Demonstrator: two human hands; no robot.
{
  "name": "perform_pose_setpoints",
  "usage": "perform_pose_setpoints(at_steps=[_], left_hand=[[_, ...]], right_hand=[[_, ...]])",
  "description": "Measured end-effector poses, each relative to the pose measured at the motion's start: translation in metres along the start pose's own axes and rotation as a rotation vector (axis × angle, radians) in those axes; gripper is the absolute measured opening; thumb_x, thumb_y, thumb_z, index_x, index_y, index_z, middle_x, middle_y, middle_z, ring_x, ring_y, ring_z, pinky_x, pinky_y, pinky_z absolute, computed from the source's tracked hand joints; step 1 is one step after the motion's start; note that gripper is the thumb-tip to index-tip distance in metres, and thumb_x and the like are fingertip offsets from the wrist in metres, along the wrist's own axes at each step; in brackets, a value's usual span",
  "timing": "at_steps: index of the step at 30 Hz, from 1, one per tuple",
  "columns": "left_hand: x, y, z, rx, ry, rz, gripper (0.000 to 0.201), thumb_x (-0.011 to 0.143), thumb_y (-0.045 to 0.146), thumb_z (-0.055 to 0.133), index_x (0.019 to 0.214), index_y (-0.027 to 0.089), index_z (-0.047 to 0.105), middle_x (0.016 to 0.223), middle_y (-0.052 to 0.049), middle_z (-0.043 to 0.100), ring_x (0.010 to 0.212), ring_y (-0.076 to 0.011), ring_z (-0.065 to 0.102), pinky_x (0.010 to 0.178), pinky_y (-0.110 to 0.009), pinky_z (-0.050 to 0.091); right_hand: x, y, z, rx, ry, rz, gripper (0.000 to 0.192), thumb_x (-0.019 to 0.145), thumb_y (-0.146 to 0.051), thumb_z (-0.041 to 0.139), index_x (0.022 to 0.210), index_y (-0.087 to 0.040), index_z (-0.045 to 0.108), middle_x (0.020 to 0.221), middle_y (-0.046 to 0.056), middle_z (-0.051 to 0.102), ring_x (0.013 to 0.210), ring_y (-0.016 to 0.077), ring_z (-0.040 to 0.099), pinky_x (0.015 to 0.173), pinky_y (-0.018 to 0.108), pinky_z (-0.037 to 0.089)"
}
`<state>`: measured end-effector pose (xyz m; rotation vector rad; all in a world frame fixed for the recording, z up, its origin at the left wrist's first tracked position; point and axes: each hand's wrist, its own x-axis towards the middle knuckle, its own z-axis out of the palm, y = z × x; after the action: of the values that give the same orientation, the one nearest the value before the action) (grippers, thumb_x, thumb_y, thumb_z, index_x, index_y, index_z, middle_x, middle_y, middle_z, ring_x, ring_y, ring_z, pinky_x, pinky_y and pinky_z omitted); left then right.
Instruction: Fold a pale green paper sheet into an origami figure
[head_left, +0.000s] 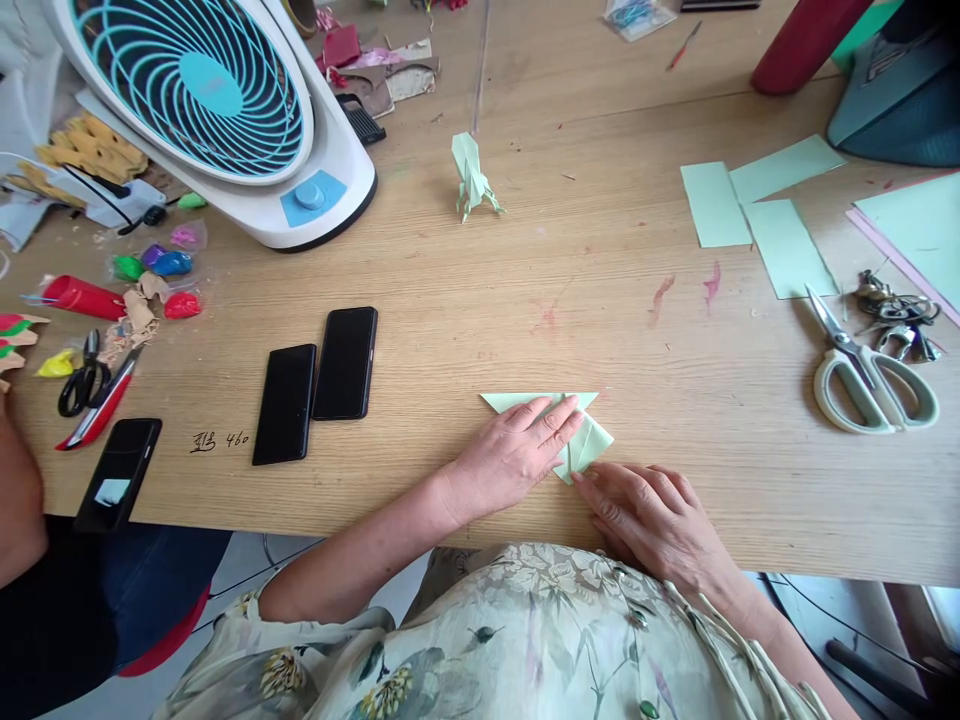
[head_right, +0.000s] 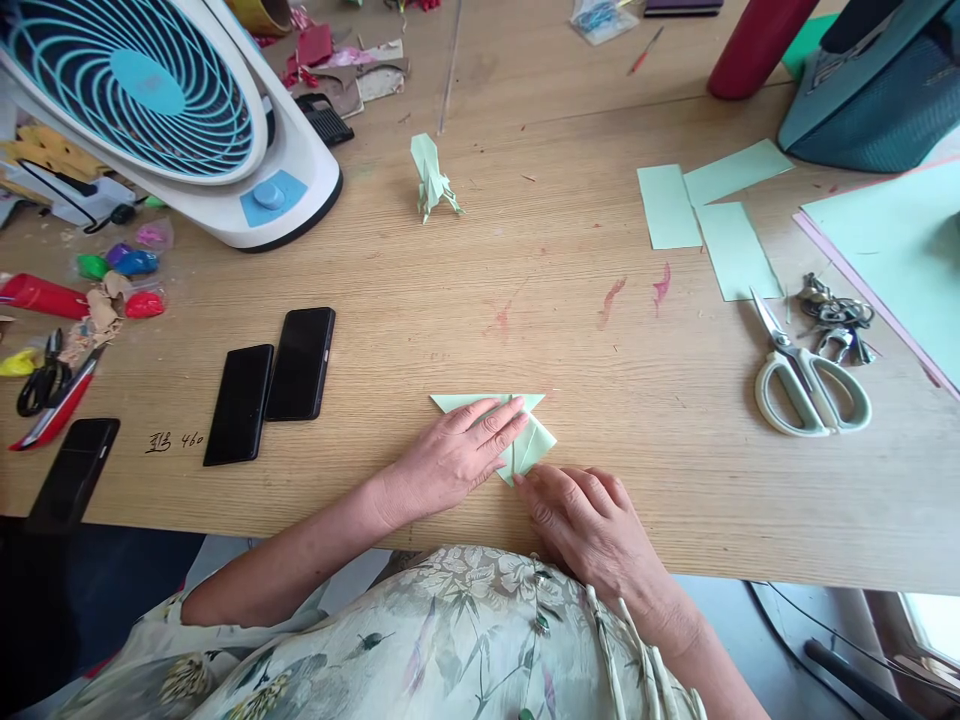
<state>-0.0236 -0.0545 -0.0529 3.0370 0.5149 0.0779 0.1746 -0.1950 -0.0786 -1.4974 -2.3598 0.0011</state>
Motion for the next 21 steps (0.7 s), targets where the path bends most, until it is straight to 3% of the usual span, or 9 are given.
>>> perform_pose_setpoints(at_steps=[15, 21], left_hand=[[-0.001, 0.001, -0.001, 0.005, -0.033, -0.022, 0.051, 0.101, 0.033, 0.044, 0.148, 0.012, 0.036, 0.158, -0.008, 0.034, 0.135, -0.0249, 0.043, 0.113, -0.038, 0.039], [-0.002, 0.002, 0.0, 0.008, -0.02, -0.034, 0.048, 0.102, 0.032, 0.039, 0.147, 0.013, 0.038, 0.155, -0.007, 0.038, 0.135, -0.0241, 0.043, 0.111, -0.038, 0.042]], right_hand=[[0.003, -0.001, 0.001, 0.016, 0.045, 0.02, 0.044, 0.092, -0.014, 0.058, 0.135, -0.024, 0.056, 0.113, 0.009, 0.068, 0.097, 0.0234, 0.057, 0.083, 0.039, 0.042], [0.008, -0.004, 0.0, 0.042, 0.08, 0.003, 0.031, 0.097, -0.013, 0.052, 0.125, -0.02, 0.062, 0.122, 0.005, 0.07, 0.11, 0.0236, 0.057, 0.085, 0.039, 0.04]])
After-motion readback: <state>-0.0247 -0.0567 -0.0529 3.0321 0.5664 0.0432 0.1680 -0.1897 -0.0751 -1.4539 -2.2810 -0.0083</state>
